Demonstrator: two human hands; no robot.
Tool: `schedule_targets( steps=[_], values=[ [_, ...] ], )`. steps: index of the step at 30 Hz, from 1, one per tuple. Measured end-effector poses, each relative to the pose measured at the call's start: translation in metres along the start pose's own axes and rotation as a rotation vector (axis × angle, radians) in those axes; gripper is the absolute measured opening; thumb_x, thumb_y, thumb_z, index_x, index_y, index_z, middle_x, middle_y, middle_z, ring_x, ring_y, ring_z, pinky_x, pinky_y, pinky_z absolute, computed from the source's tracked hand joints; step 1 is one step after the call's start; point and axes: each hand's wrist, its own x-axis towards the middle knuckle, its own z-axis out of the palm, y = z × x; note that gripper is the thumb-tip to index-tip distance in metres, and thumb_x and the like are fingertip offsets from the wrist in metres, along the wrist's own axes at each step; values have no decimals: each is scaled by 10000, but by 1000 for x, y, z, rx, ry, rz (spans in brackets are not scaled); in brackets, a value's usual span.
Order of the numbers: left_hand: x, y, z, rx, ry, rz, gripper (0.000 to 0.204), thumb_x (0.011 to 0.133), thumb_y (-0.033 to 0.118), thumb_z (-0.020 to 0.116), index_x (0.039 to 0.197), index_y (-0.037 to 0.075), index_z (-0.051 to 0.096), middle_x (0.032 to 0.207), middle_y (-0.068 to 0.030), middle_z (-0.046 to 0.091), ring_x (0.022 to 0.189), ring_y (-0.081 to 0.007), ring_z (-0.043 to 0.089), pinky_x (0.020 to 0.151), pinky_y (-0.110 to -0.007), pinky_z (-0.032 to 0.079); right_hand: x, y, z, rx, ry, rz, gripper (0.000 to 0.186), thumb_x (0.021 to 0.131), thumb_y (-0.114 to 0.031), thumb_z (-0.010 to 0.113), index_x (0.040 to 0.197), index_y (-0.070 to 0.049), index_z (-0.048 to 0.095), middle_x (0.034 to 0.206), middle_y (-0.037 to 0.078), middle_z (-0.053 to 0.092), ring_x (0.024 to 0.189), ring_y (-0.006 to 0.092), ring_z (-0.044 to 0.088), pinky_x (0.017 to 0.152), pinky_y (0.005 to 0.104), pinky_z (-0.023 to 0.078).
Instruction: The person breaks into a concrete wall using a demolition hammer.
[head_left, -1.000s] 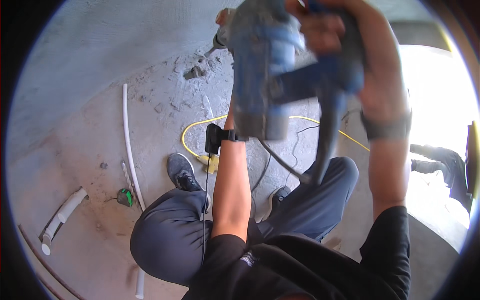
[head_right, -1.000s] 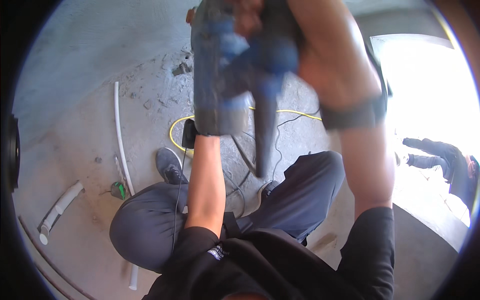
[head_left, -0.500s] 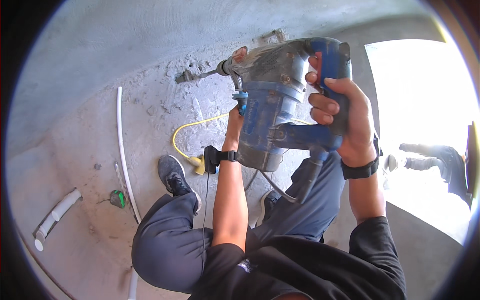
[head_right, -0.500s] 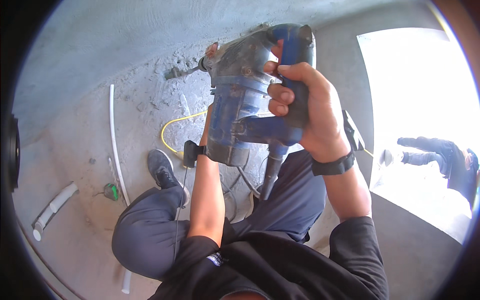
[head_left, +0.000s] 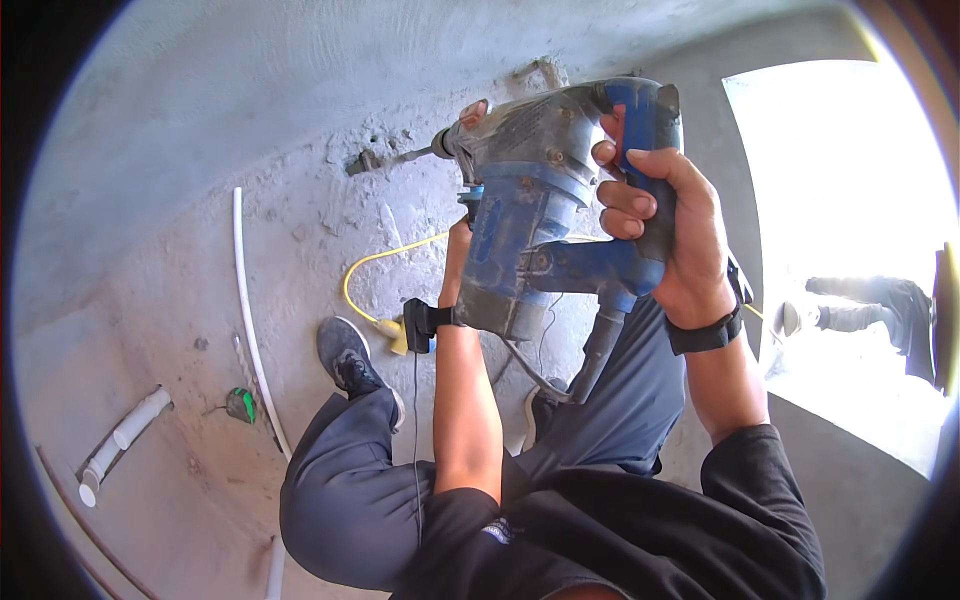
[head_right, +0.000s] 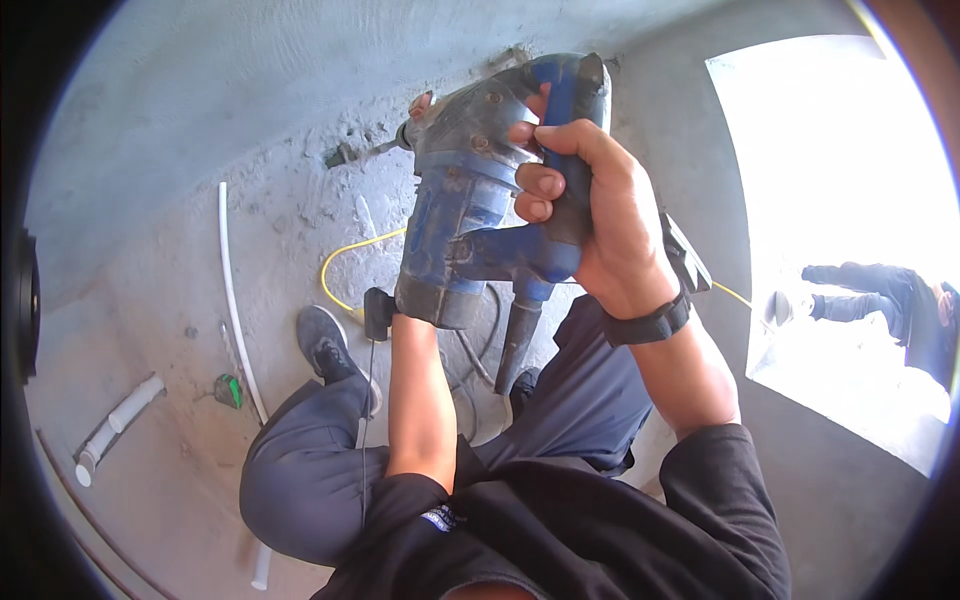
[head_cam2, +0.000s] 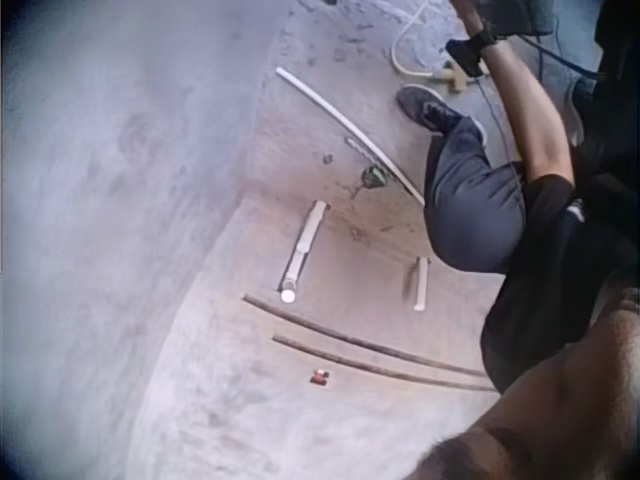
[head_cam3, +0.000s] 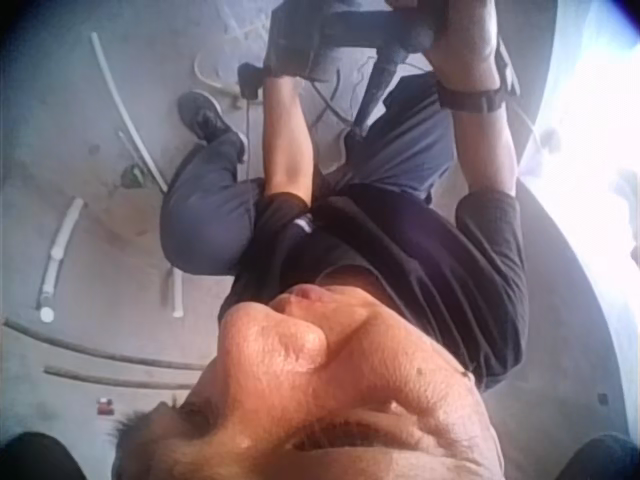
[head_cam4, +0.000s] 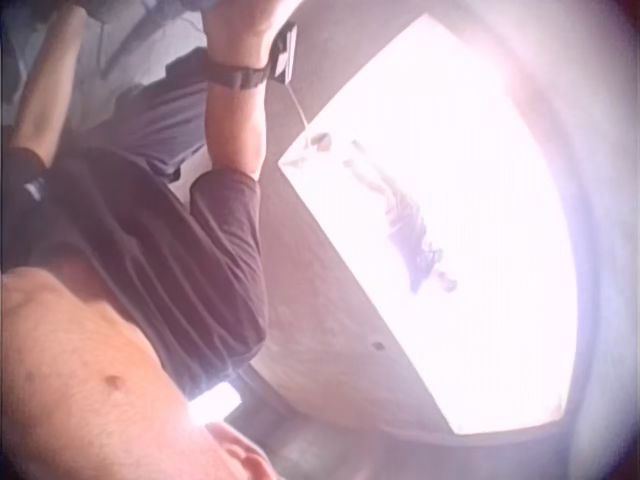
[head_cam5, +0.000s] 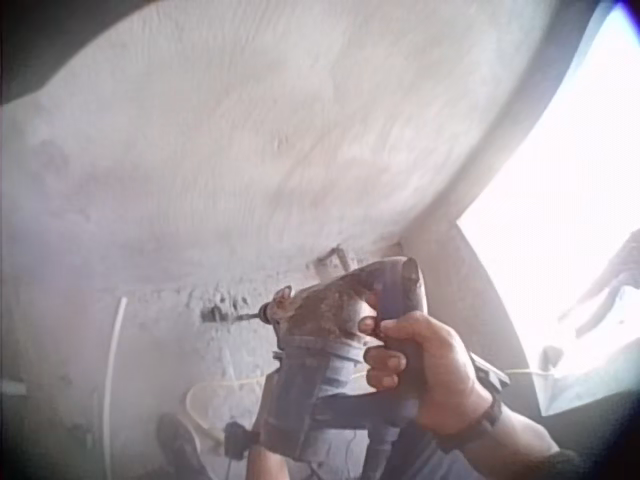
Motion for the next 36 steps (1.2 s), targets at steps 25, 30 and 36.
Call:
schedule_targets(
  steps=[25,30,36],
  values=[
    [34,39,-15,43,80,33,270,895,219,667,997,-31,661,810,-64,688,677,-123,618,594,-301,506,90,-26,23,168,2,164,189,941,-88,600,850,-44,440,691,29,477,573,107,504,494,270,452],
    [32,40,-10,40,71,33,270,896,218,665,999,-31,660,812,-66,688,679,-125,619,595,-304,507,77,-29,22,143,18,104,196,953,-139,632,888,-21,490,750,27,532,558,53,507,503,213,464],
    [34,42,-9,38,67,35,270,897,218,663,1002,-30,660,816,-67,688,682,-128,621,597,-307,507,84,-32,19,138,5,145,193,943,-112,611,858,-21,464,785,89,542,566,93,502,502,254,466]
  ],
)
